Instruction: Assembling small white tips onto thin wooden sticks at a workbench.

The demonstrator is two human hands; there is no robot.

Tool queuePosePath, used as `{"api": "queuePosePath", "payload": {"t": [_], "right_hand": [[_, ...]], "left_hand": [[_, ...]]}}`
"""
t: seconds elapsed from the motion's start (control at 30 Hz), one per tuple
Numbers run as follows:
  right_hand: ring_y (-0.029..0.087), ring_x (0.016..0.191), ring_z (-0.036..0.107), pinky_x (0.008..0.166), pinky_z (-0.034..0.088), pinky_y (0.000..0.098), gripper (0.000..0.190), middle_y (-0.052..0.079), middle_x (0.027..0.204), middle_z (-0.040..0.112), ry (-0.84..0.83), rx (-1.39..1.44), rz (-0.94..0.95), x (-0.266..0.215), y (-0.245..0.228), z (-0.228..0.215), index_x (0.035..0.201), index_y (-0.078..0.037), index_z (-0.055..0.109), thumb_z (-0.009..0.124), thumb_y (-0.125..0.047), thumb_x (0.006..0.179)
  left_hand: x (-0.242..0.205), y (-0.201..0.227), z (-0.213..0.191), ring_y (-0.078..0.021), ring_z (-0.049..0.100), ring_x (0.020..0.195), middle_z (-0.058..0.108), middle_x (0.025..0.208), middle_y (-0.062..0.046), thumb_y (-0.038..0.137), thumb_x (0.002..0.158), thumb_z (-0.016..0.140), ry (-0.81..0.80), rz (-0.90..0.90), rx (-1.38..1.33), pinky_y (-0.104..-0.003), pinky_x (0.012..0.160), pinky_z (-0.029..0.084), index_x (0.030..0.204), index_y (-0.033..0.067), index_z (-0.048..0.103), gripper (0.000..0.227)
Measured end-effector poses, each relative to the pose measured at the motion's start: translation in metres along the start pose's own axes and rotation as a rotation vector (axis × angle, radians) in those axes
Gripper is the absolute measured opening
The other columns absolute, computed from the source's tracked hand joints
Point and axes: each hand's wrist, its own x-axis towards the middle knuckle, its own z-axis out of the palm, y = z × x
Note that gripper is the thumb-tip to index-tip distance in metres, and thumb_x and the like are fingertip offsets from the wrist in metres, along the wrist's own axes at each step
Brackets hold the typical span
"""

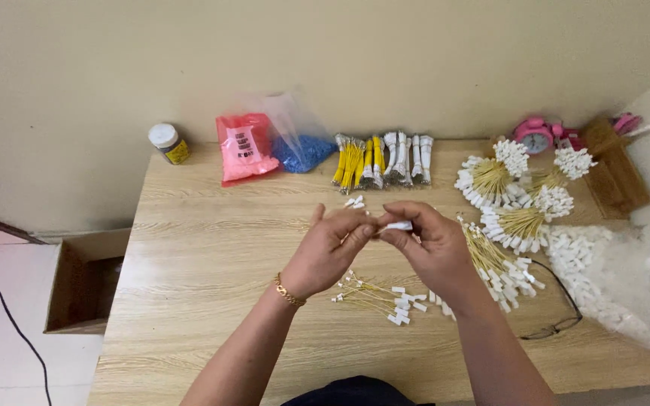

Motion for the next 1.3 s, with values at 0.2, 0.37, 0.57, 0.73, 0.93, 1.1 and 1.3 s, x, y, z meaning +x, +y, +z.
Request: {"api": "queuePosePath", "payload": {"t": [0.2, 0.37, 0.57, 0.73, 0.93, 1.1, 1.3], "right_hand": [[0.016, 0.088, 0.068, 0.082, 0.055, 0.0336, 0.034, 0.014, 0.094, 0.075, -0.044, 0.022, -0.06, -0.013, -0.018, -0.006, 0.11, 0.002, 0.065, 0.073, 0.004, 0.077], [0.017, 0.089, 0.067, 0.081, 0.055, 0.036, 0.031, 0.015, 0.094, 0.074, -0.056, 0.066, -0.087, -0.018, -0.027, -0.006, 0.11, 0.001, 0.064, 0.068, 0.007, 0.08], [0.022, 0.087, 0.068, 0.082, 0.056, 0.0381, 0.03, 0.018, 0.093, 0.072, -0.011, 0.062, -0.096, -0.019, -0.035, -0.024, 0.111, 0.002, 0.062, 0.064, 0.008, 0.082], [0.017, 0.093, 0.064, 0.085, 0.051, 0.035, 0.031, 0.012, 0.097, 0.07, 0.034, -0.021, -0.048, -0.012, -0.021, -0.037, 0.117, 0.0, 0.059, 0.064, 0.004, 0.086], [0.03, 0.103, 0.065, 0.092, 0.046, 0.0443, 0.013, 0.007, 0.099, 0.073, -0.162, -0.493, -0.197, -0.002, -0.022, -0.003, 0.099, -0.012, 0.073, 0.07, -0.016, 0.087], [0.02, 0.064, 0.058, 0.064, 0.05, 0.0356, 0.011, 0.012, 0.065, 0.061, -0.275, -0.237, 0.113, 0.002, -0.013, 0.018, 0.084, -0.003, 0.069, 0.066, -0.011, 0.09], [0.007, 0.053, 0.047, 0.048, 0.038, 0.0182, 0.007, 0.004, 0.057, 0.055, -0.115, 0.134, 0.39, -0.011, 0.035, 0.033, 0.084, -0.002, 0.069, 0.069, -0.008, 0.087]], "left_hand": [[-0.019, 0.005, -0.003, -0.0105, 0.062, 0.085, 0.071, 0.076, -0.003, 0.018, 0.094, 0.064, -0.016, -0.043, -0.515, -0.036, 0.09, 0.048, 0.095, 0.0098, 0.074, 0.013], [-0.029, -0.001, -0.01, -0.0118, 0.062, 0.084, 0.071, 0.077, -0.005, 0.015, 0.09, 0.068, -0.001, -0.082, -0.528, -0.035, 0.087, 0.05, 0.094, 0.0053, 0.074, 0.012], [-0.037, -0.011, -0.03, -0.0146, 0.062, 0.083, 0.071, 0.076, -0.008, 0.015, 0.088, 0.07, 0.013, -0.127, -0.426, -0.037, 0.084, 0.05, 0.092, 0.0029, 0.074, 0.013], [-0.04, -0.027, -0.033, -0.0131, 0.061, 0.077, 0.07, 0.074, -0.006, 0.016, 0.087, 0.072, 0.084, -0.225, -0.433, -0.03, 0.077, 0.051, 0.09, 0.0034, 0.074, 0.013], [-0.032, -0.02, -0.019, -0.0097, 0.061, 0.076, 0.069, 0.072, -0.004, 0.016, 0.086, 0.072, 0.091, -0.242, -0.429, -0.027, 0.074, 0.051, 0.089, 0.0053, 0.073, 0.011], [-0.03, -0.046, -0.001, -0.0148, 0.058, 0.075, 0.065, 0.072, -0.007, 0.017, 0.088, 0.072, 0.133, -0.242, -0.436, -0.031, 0.073, 0.05, 0.088, 0.0013, 0.071, 0.016], [-0.038, -0.078, 0.025, -0.0082, 0.062, 0.074, 0.067, 0.073, -0.004, 0.02, 0.089, 0.073, 0.216, -0.336, -0.63, -0.023, 0.073, 0.051, 0.09, 0.0062, 0.071, 0.014]]}}
